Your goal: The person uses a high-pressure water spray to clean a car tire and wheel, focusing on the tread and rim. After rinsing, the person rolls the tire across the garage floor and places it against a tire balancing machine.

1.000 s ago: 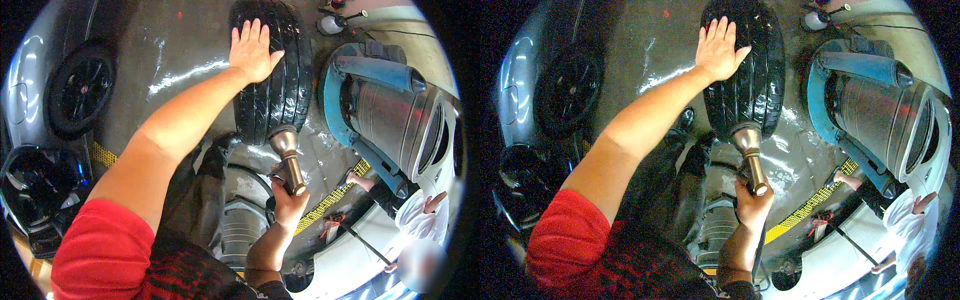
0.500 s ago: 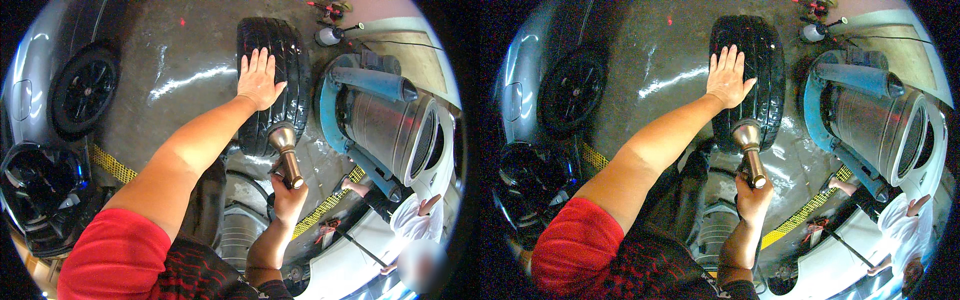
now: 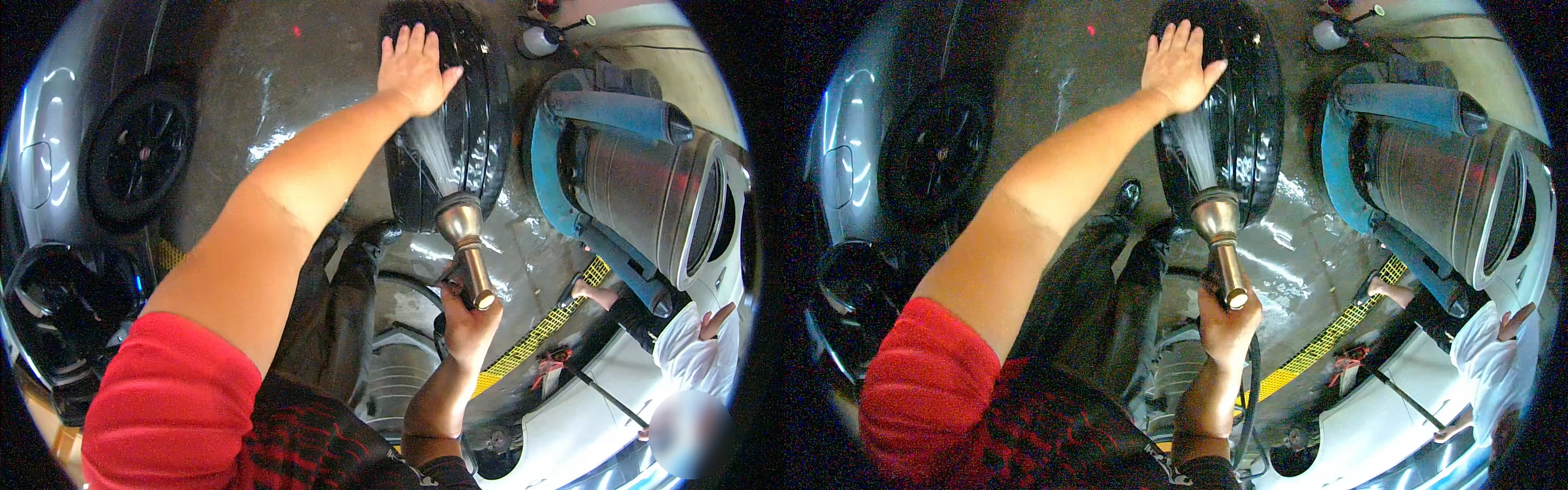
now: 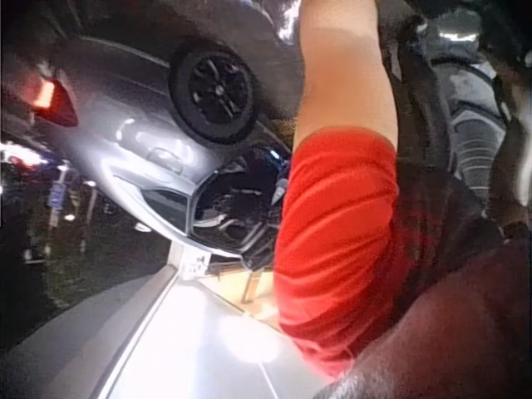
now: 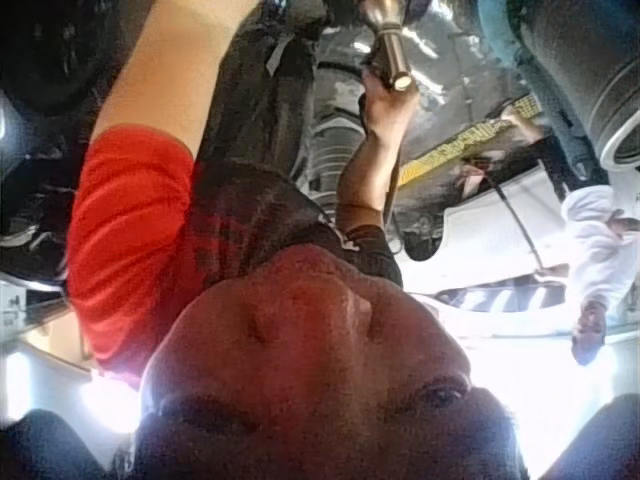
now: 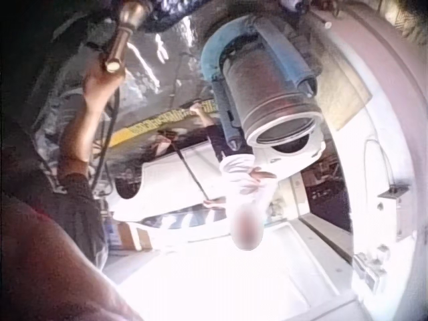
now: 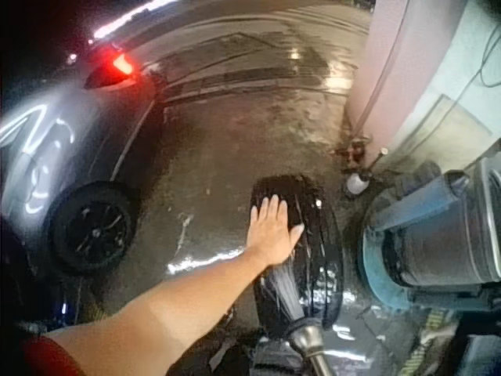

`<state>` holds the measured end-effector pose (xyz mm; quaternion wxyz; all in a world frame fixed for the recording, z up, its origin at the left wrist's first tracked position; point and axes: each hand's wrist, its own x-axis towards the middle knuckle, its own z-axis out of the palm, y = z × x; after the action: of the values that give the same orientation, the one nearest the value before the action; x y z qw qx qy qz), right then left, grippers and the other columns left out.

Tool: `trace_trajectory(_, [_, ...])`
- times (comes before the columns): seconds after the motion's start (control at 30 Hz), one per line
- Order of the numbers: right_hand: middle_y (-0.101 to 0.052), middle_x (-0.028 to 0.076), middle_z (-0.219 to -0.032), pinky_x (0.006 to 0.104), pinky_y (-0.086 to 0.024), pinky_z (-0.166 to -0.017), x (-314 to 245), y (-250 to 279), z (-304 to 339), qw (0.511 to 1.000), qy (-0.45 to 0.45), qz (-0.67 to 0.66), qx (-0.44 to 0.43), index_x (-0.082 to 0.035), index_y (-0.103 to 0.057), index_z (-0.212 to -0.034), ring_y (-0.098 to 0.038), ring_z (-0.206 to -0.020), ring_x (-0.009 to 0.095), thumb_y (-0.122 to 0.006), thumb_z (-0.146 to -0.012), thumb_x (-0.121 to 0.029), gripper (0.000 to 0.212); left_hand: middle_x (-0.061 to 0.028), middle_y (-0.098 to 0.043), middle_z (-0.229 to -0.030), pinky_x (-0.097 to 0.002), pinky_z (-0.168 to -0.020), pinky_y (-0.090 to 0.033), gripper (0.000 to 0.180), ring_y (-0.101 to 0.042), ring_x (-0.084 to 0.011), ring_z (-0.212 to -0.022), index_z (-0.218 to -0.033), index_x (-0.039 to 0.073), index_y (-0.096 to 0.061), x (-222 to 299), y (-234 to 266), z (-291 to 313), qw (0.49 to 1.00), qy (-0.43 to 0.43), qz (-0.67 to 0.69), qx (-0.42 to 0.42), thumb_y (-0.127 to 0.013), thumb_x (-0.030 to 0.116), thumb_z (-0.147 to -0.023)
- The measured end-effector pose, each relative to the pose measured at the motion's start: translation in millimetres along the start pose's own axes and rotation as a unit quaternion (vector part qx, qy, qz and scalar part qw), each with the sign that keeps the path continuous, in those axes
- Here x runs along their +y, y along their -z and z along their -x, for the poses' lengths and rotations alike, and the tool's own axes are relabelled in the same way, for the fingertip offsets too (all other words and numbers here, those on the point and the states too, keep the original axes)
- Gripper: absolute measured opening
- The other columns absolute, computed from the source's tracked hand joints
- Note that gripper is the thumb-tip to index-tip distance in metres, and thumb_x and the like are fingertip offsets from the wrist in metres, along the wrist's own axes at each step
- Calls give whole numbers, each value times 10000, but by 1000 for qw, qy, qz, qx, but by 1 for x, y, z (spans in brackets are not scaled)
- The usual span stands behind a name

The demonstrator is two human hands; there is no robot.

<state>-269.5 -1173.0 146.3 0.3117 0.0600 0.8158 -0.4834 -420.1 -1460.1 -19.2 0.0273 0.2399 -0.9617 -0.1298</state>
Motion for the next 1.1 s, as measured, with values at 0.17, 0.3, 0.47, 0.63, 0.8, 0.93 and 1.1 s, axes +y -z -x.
trace_trajectory(0.17, [-699,59,-932,290,-521,-781,-3,-7,3,998,35,-58,-11,22,-652,-1194,-632,-848,114,-696,-814,-14,385,-236,-301,-1587,-577,-1189,-211,750,-255,-403,-1481,-1496,-21,-360,-2,-8,-13,998,40,12,51,-461,527,-993])
trace_trajectory(0.3, [-695,49,-946,284,-516,-791,3,-11,9,997,10,-76,3,28,-652,-1178,-622,-864,105,-697,-831,-23,354,-256,-240,-1603,-611,-1195,-161,842,-206,-449,-1486,-1503,-43,-339,21,-11,54,996,-4,67,66,-540,540,-930])
trace_trajectory(0.47, [-694,53,-946,275,-517,-785,3,-15,12,995,45,-86,13,42,-647,-1185,-621,-859,104,-698,-840,-8,352,-260,-242,-1601,-600,-1197,-161,820,-208,-446,-1486,-1496,-40,-358,24,-5,57,997,-3,65,42,-550,518,-927])
trace_trajectory(0.63, [-712,68,-976,291,-523,-826,-2,-11,12,996,35,-75,15,41,-644,-1211,-646,-897,122,-683,-833,3,382,-253,-228,-1611,-596,-1204,-139,832,-187,-442,-1496,-1502,-37,-354,22,-10,66,996,-15,61,61,-556,526,-923])
trace_trajectory(0.8, [-713,73,-976,292,-518,-839,4,-8,21,996,25,-79,28,33,-641,-1216,-649,-910,134,-676,-823,7,396,-249,-215,-1618,-591,-1209,-122,838,-181,-435,-1501,-1509,-32,-344,21,-13,68,997,-18,58,57,-547,534,-926])
trace_trajectory(0.93, [-695,54,-975,282,-505,-830,16,-2,26,998,16,-53,15,37,-673,-1135,-628,-889,123,-660,-837,41,298,-250,-241,-1607,-586,-1208,-151,829,-193,-436,-1496,-1511,-32,-338,15,-14,59,996,-23,43,69,-517,545,-942])
trace_trajectory(1.1, [-670,26,-918,266,-488,-787,47,2,29,997,-44,-57,21,24,-677,-1109,-597,-853,105,-663,-849,-11,263,-199,-233,-1632,-524,-1227,-166,758,-192,-362,-1515,-1541,-16,-296,16,5,25,1000,-5,13,11,-411,514,-1011])
